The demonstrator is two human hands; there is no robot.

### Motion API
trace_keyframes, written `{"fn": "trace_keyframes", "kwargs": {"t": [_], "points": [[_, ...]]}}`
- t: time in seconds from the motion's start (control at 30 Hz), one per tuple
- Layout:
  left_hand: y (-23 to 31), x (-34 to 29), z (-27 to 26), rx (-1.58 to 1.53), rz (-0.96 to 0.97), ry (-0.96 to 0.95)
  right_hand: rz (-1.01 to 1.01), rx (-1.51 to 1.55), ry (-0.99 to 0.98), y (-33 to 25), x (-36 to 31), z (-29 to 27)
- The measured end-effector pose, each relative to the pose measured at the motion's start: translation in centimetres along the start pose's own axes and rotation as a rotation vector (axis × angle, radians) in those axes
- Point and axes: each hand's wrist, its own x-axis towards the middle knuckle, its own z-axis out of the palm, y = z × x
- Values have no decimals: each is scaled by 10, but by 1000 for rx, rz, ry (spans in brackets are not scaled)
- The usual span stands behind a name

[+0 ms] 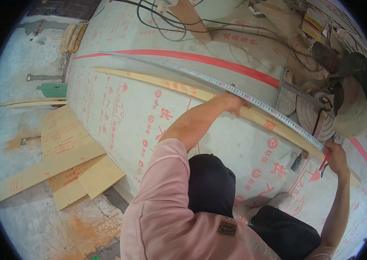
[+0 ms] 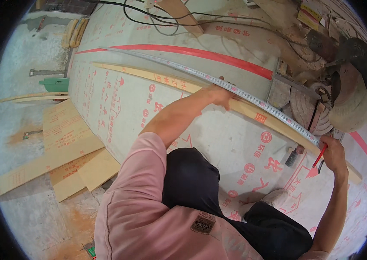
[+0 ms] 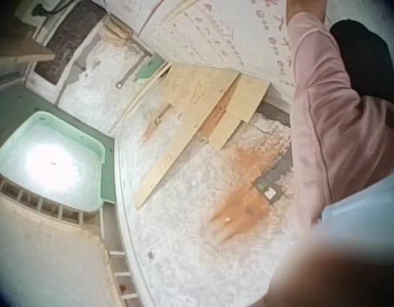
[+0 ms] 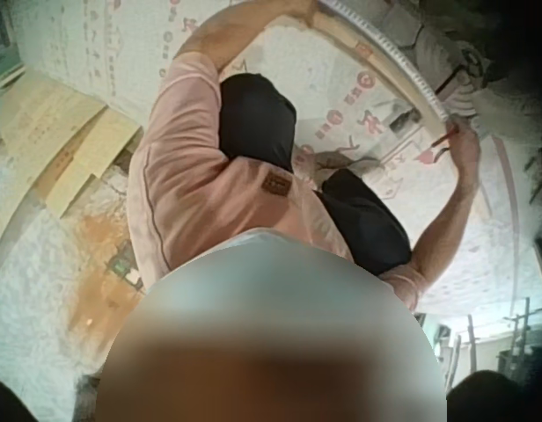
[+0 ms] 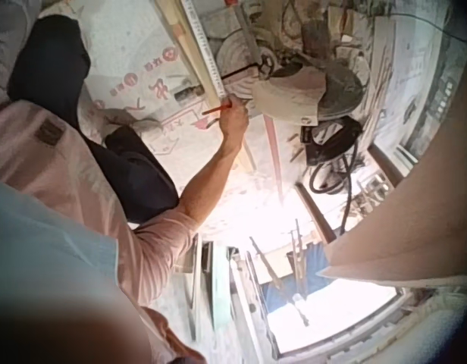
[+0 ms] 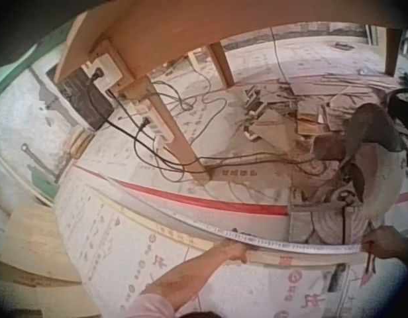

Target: Measuring and cutting wooden strips using a tape measure and a miter saw.

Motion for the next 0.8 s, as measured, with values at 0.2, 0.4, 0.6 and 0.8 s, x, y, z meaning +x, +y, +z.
{"fn": "trace_keyframes", "kwargs": {"t": [0.2,0.4,0.6,0.8], "points": [[1,-3,35,220,8,341,26,6,-55,-26,-5,-10],[8,-11,92,279,67,648,-42,68,-89,-18,-2,-1],[-5,-48,127,-931,-341,949,-92,64,-109,7,-4,19],[-71,-126,81,-2661,-311,1516,-12,39,-145,12,-6,39]]}}
